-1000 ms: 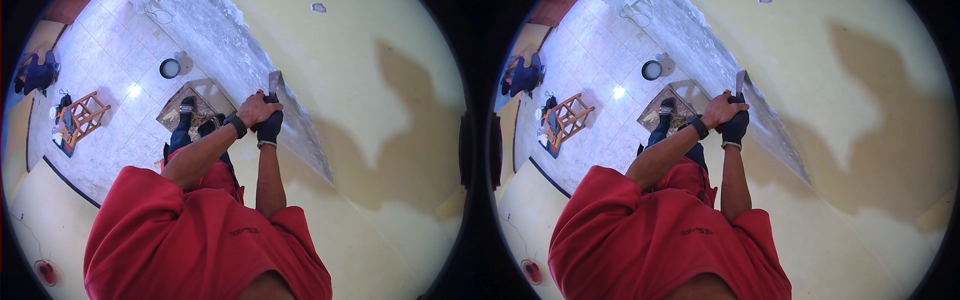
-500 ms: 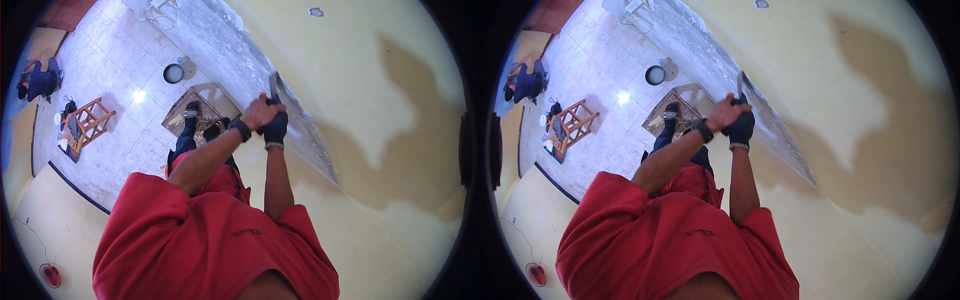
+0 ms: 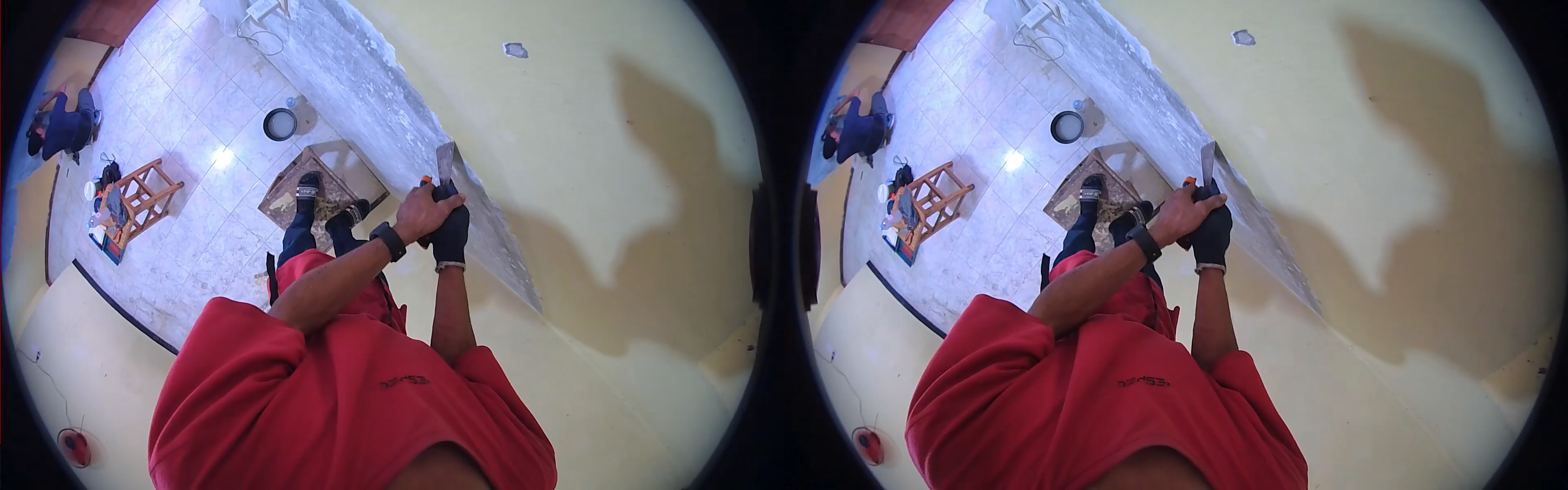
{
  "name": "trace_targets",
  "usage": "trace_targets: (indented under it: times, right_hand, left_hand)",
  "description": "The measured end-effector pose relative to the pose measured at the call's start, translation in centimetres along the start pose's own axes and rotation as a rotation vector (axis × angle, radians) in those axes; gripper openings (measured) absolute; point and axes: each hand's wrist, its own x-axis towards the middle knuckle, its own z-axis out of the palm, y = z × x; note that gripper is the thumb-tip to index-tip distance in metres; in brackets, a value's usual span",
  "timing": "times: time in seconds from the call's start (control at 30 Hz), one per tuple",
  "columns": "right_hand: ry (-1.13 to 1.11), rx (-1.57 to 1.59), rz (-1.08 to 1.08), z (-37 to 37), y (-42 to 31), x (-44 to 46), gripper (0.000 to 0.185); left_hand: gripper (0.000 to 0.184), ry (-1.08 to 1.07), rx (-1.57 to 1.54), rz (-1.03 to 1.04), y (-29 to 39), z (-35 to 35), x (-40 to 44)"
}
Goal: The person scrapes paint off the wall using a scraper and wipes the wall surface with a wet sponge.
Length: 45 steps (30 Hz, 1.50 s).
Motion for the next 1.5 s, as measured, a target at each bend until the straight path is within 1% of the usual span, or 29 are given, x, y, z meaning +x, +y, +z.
trace_targets:
  times: [0.03,0.07,0.13,0.2,0.27,0.33,0.4,0.47,0.5,0.63,0.7,0.73,0.77,0.83,0.87,0.93,0.97,1.0,1.03,1.07,1.1,1.13,1.17,1.23,1.3,1.37,1.43,1.47,1.5]
  right_hand:
    - [-0.058,-0.300,-0.046,-0.7,-0.9,-0.2,0.029]
    - [0.006,-0.148,0.049,-1.0,-3.1,-0.3,0.030]
    - [0.029,-0.054,0.129,-0.8,-4.5,-0.9,0.030]
    - [0.052,0.047,0.205,-0.5,-6.4,-1.5,0.030]
    - [0.020,0.401,0.345,-0.8,-8.3,-2.2,0.031]
    - [0.032,0.329,0.325,-1.0,-8.2,-2.7,0.032]
    - [0.040,0.257,0.309,-1.0,-7.2,-3.0,0.033]
    - [0.136,0.079,0.098,-0.9,-5.8,-2.9,0.036]
    - [0.132,0.087,0.098,-1.1,-5.4,-3.2,0.036]
    - [0.121,0.110,0.197,-1.8,-4.8,-3.8,0.039]
    - [0.120,0.171,0.234,-1.7,-4.3,-4.5,0.040]
    - [0.107,0.217,0.244,-1.8,-3.7,-4.7,0.040]
    - [0.100,0.256,0.250,-2.3,-3.1,-4.7,0.041]
    - [0.103,0.233,0.173,-2.7,-2.0,-5.6,0.042]
    - [0.075,0.248,0.210,-2.8,-1.9,-5.6,0.042]
    - [0.006,0.380,0.336,-3.0,-2.8,-5.3,0.041]
    - [0.010,0.389,0.324,-2.7,-2.2,-5.2,0.041]
    - [-0.009,0.442,0.317,-2.3,-1.4,-5.0,0.038]
    - [-0.024,0.493,0.318,-1.8,-0.4,-5.1,0.036]
    - [-0.015,0.444,0.296,-1.4,1.0,-5.0,0.037]
    - [0.008,0.443,0.299,-1.5,1.6,-5.1,0.037]
    - [-0.005,0.488,0.372,-1.5,1.7,-5.6,0.039]
    - [-0.023,0.539,0.439,-1.2,1.9,-5.9,0.041]
    - [0.009,0.505,0.435,-0.5,3.1,-6.6,0.040]
    - [0.096,0.461,0.438,0.2,3.3,-6.7,0.040]
    - [0.164,0.440,0.492,0.5,2.3,-6.6,0.040]
    - [0.235,0.452,0.516,0.7,2.2,-5.9,0.039]
    - [0.269,0.357,0.430,0.8,3.1,-5.7,0.039]
    - [0.292,0.271,0.339,1.5,3.8,-5.2,0.038]
  left_hand:
    - [0.077,0.001,0.001,0.008,-0.1,0.1,0.3]
    - [0.076,-0.046,-0.067,-0.029,-0.2,0.0,0.4]
    - [0.075,-0.088,-0.129,-0.062,-0.3,-0.4,0.5]
    - [0.065,-0.103,-0.160,-0.047,-0.4,-1.1,0.6]
    - [0.064,-0.157,-0.218,-0.049,-0.7,-1.5,0.5]
    - [0.062,-0.209,-0.276,-0.050,-0.9,-1.6,0.6]
    - [0.047,-0.266,-0.454,-0.074,-0.8,-1.5,0.2]
    - [0.047,-0.304,-0.426,-0.085,-0.4,-1.8,-0.1]
    - [0.047,-0.349,-0.406,-0.105,-0.4,-1.9,-0.5]
    - [0.043,-0.205,-0.457,-0.051,-5.4,0.8,2.0]
    - [0.039,-0.037,-0.643,0.191,-6.1,-0.5,1.4]
    - [0.032,-0.105,-0.959,-0.219,-6.3,-1.1,1.4]
    - [0.032,-0.105,-0.958,-0.205,-6.1,-1.7,1.7]
    - [0.026,0.032,-1.254,-0.134,-5.9,-2.7,2.6]
    - [0.026,0.036,-1.254,-0.114,-5.1,-3.5,3.3]
    - [0.022,0.242,-1.412,0.194,-3.3,-6.0,5.7]
    - [0.020,0.419,-1.446,0.413,-4.7,-7.4,10.2]
    - [0.020,0.470,-1.334,0.594,-1.7,-10.1,9.9]
    - [0.022,0.652,-1.172,0.759,-2.7,-13.0,14.4]
    - [0.031,0.873,-1.069,0.755,-2.4,-16.0,17.6]
    - [0.027,0.988,-0.792,0.860,-0.5,-18.0,18.0]
    - [0.023,1.196,-0.973,0.851,4.1,-17.8,16.5]
    - [0.032,1.251,-1.165,0.765,8.2,-16.5,14.7]
    - [0.036,1.195,-1.078,0.752,9.6,-12.9,14.6]
    - [0.039,1.294,-0.699,0.790,1.1,-8.1,21.6]
    - [0.044,1.106,-1.116,0.717,1.9,-0.6,17.2]
    - [0.052,0.855,-0.913,0.724,4.0,2.0,9.9]
    - [0.052,0.834,-0.926,0.722,3.6,1.0,9.5]
    - [0.054,0.657,-0.833,0.613,2.3,-1.6,9.5]
